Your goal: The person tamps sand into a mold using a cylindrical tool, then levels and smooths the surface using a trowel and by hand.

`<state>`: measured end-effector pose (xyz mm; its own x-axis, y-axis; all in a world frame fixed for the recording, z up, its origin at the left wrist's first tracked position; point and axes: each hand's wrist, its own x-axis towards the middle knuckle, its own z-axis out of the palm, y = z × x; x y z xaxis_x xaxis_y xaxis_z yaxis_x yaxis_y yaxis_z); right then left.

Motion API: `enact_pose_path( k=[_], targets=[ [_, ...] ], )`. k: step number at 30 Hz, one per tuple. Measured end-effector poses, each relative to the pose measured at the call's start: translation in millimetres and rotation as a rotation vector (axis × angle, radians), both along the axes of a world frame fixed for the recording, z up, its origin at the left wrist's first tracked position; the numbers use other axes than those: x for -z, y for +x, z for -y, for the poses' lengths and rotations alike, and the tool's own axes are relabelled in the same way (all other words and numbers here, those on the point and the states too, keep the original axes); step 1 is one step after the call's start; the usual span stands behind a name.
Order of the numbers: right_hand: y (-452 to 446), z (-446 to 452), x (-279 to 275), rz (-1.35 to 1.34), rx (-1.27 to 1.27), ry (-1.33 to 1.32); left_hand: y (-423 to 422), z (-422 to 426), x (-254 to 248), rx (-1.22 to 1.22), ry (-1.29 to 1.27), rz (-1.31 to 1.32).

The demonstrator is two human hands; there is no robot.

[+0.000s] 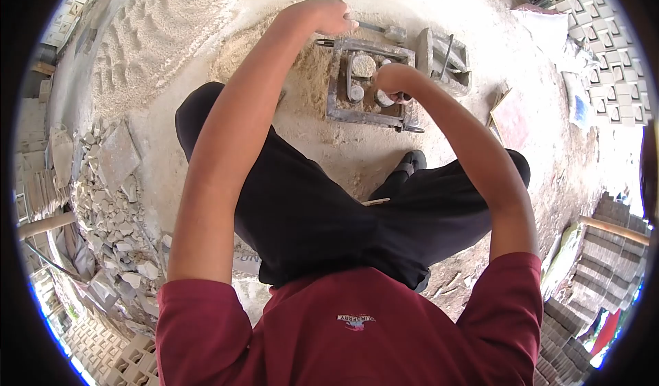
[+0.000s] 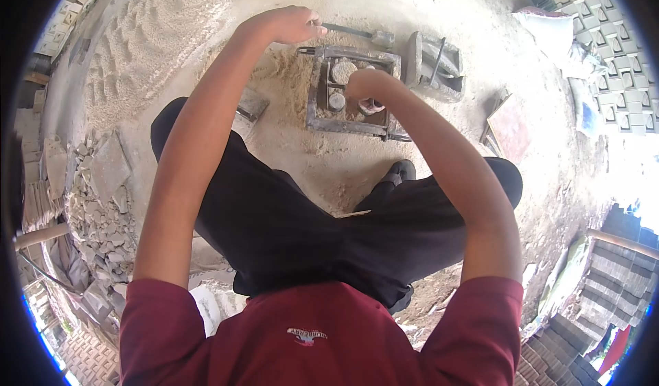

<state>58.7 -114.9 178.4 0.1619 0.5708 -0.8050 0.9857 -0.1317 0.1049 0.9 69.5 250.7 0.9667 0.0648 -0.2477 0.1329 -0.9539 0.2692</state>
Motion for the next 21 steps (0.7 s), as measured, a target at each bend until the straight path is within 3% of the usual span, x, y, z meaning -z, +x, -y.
enact_pose_path(
  k=[1,4,6,9,12,13,16,20,21],
  targets=[
    [6,2,-4,-0.091,0.223,0.077,-1,0,-2,0.001,-0.001,0.003],
    [11,4,-1,-0.172,0.482,0.197,-3,-2,-4,-0.007,-0.074,-0.005],
    [6,0,9,-0.031,-0.161,0.161,-2,-1,-5,-0.010,-0.027,-0.036],
    [-12,11,21,-0.044,0.059,0.144,-1,-2,-3,-0.004,-0.013,-0.019],
    [-23,28,4,-0.185,0.569,0.189,3,-6,3,-0.019,-0.026,-0.026],
    [-16,30,-2,-0.185,0.406,0.182,4,-5,5,-0.016,-0.027,-0.028],
    [-17,30,-22,-0.189,0.630,0.232,4,-1,1,-0.012,-0.023,-0.014],
    [-12,32,-5,-0.172,0.580,0.255,-1,5,-9,0.009,-0.018,-0.024],
    [-18,34,-24,-0.207,0.705,0.271,-2,5,-7,0.009,-0.023,-0.011]
  ],
)
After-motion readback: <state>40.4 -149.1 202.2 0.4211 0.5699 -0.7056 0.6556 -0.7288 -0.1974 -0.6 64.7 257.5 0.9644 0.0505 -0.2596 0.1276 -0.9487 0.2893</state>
